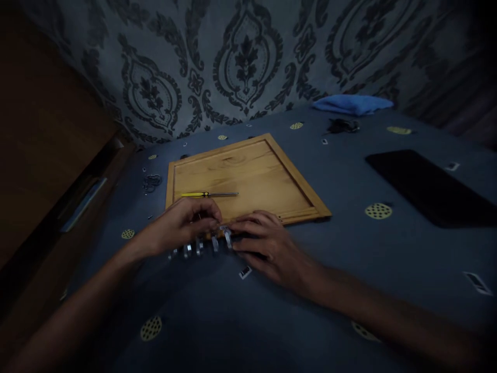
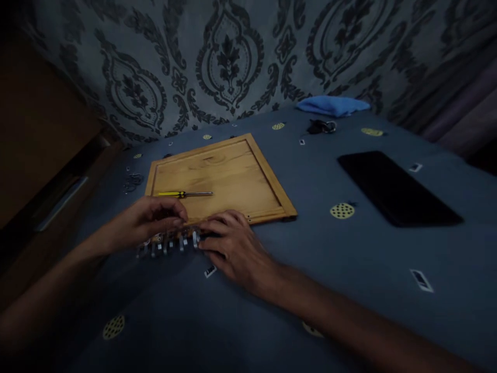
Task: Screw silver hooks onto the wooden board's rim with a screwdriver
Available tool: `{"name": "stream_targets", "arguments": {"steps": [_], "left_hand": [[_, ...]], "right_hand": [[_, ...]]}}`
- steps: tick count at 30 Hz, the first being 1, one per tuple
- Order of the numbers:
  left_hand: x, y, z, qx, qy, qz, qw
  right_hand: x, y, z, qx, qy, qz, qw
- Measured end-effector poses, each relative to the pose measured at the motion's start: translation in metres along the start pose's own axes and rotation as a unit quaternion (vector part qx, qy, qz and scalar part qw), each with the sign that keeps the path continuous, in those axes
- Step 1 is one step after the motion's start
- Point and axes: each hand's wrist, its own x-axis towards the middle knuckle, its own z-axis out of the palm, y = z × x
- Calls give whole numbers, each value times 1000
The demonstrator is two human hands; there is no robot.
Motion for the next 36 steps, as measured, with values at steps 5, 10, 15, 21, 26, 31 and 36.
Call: {"name": "stream_targets", "arguments": {"steps": [5,10,15,21,26,31,36], "left_hand": [[8,-1,6,72,-13,18,997],[13,-4,7,122,-28,27,992],[17,-6,7,142,-50,31,988],[16,-4,8,162,-56,22,985],[16,-5,10,152,-64,26,986],[17,-8,9,156,-55,39,985],[17,-9,10,162,-58,43,984]], "right_hand": [[1,-4,-5,3,-12,7,1000],[3,-5,-4,1,2,3,1000],[2,-5,-2,4,5,8,1000],[2,-6,-5,15,-9,14,1000],[1,-6,-4,15,-7,13,1000],[1,-5,-3,18,-5,10,1000],[1,-4,-3,22,-7,11,1000]]}}
